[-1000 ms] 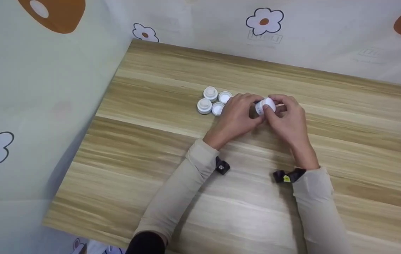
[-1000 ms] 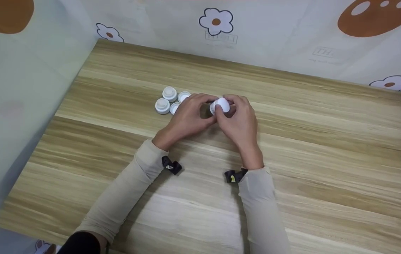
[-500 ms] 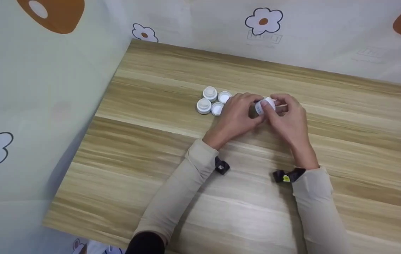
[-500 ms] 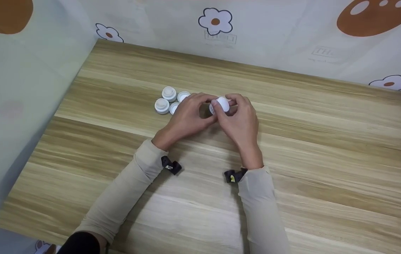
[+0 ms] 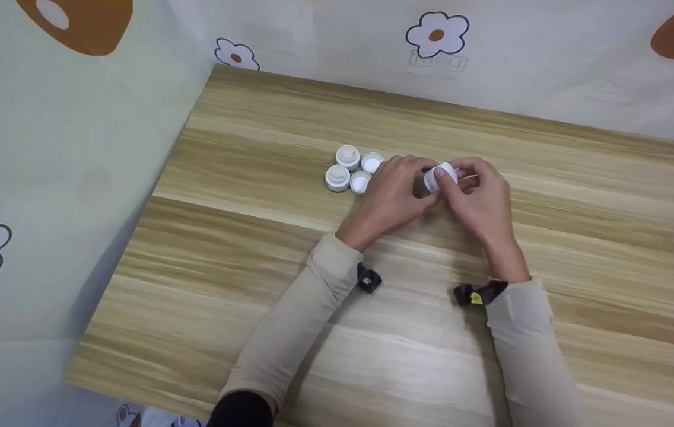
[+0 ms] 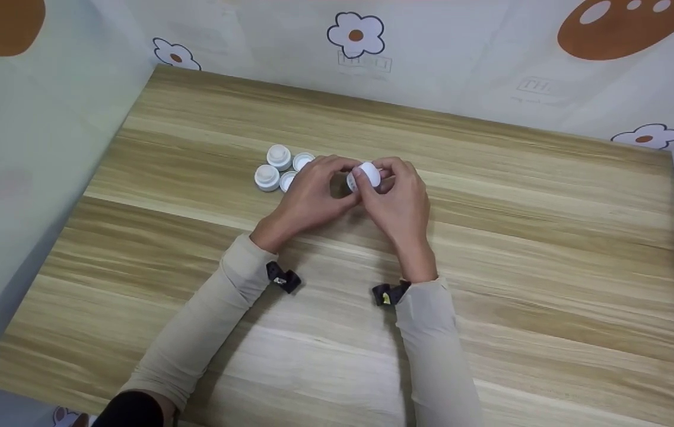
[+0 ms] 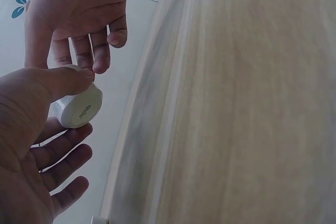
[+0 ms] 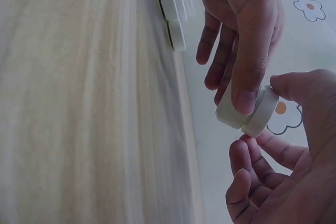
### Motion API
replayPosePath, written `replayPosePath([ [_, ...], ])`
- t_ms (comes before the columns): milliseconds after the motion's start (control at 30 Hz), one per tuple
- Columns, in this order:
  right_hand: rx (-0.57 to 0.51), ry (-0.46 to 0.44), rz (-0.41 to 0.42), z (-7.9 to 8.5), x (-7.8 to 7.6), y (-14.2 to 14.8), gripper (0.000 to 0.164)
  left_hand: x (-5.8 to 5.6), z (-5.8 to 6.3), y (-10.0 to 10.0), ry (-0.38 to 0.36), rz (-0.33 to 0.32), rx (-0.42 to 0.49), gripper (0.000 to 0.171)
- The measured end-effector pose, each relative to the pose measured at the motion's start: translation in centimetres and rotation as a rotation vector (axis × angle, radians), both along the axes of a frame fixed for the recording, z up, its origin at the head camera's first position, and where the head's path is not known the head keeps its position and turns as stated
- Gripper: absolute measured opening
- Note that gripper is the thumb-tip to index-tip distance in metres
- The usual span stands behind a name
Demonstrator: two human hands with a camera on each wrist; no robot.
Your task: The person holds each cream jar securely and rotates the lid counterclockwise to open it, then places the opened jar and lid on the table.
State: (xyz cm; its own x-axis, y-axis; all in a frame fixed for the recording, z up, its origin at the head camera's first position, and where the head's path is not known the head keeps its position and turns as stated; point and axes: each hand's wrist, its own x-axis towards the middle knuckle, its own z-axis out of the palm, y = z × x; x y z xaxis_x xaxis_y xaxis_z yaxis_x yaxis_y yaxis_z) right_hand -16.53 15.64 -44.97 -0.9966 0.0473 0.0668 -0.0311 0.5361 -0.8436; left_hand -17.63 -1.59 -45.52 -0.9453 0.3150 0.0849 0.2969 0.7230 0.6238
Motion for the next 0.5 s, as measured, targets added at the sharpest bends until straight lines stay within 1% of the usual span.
replayPosePath([
  [333,-0.007,0.008,0.022,0.18,0.0,-0.1,0.034,-0.04,-0.02,0.04,0.006,0.001,0.004,0.046],
  [500,-0.007,-0.014,0.024,0.24,0.05,-0.11,0.039,-0.01,-0.07,0.03,0.003,-0.002,0.007,0.046],
])
